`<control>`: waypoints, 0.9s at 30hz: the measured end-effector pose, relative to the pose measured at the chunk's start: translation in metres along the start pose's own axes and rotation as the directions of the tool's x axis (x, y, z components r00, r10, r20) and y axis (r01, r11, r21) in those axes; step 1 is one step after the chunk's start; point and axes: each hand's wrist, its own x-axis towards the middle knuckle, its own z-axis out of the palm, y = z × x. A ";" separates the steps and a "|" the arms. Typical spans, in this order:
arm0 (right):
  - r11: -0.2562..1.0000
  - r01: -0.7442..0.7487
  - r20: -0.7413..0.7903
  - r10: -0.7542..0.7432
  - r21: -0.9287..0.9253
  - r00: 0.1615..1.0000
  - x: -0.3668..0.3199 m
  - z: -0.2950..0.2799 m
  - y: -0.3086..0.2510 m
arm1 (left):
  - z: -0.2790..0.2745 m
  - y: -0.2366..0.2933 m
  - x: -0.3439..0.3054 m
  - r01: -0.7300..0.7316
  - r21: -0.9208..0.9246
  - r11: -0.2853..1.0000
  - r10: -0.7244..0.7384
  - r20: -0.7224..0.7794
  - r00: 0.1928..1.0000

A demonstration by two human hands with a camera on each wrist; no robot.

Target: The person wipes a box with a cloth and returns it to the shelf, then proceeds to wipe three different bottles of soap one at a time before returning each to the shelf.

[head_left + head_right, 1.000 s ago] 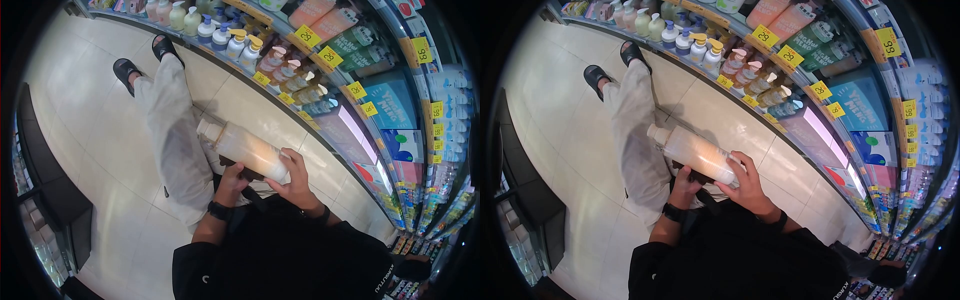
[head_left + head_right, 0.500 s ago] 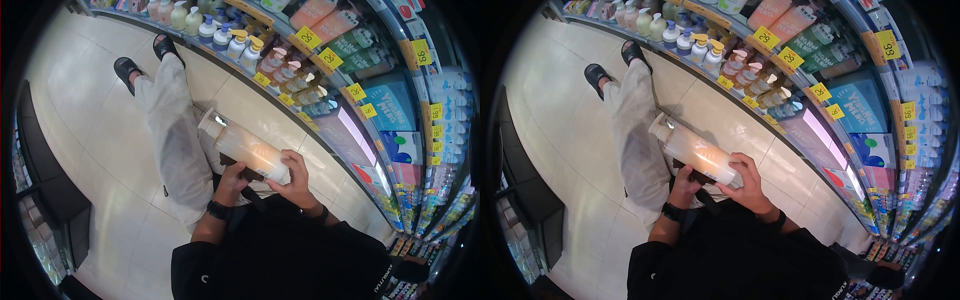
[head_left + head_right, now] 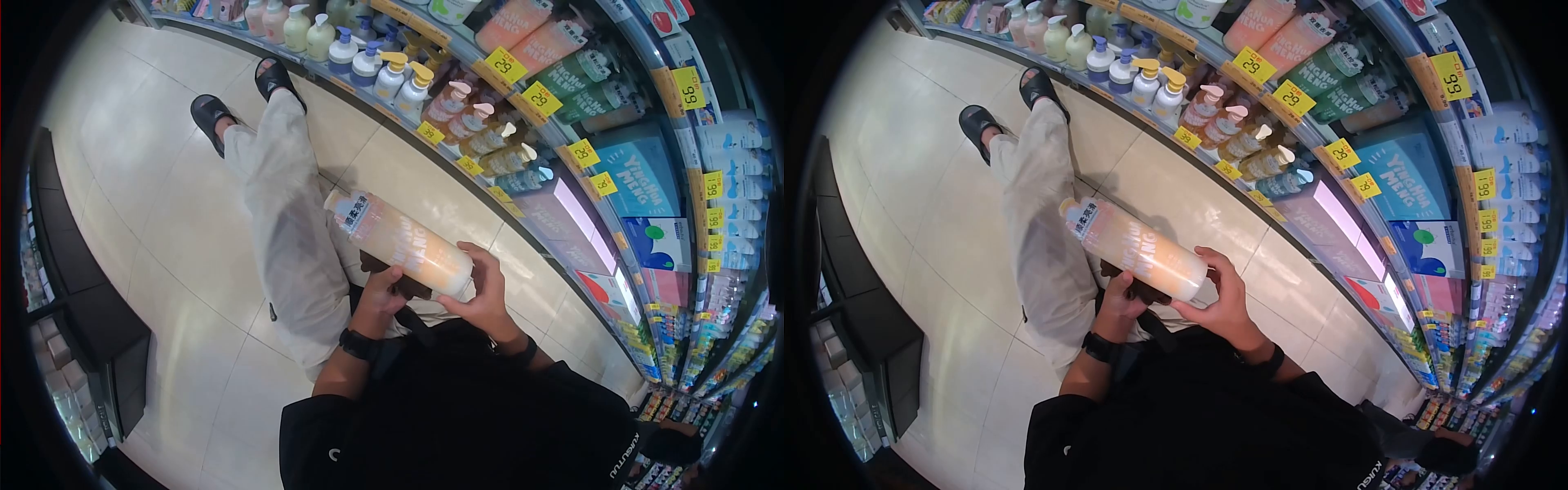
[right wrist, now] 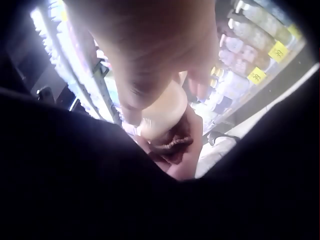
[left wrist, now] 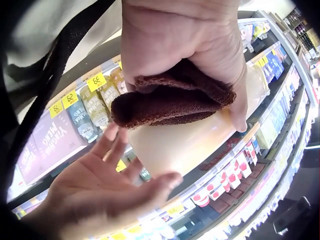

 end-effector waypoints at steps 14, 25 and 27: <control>0.953 0.100 0.084 -0.079 -0.287 0.993 -0.010 -0.005 0.017 | 0.002 0.002 -0.001 0.005 0.076 0.997 -0.002 -0.048 0.999; 0.975 -0.127 0.130 0.152 -0.181 0.980 -0.001 -0.007 0.001 | 0.003 0.006 -0.001 0.041 0.047 0.998 -0.040 -0.017 0.999; 0.870 0.133 0.112 -0.090 -0.474 0.990 -0.001 -0.005 0.000 | 0.005 0.005 0.000 0.026 0.089 0.996 -0.023 -0.039 0.999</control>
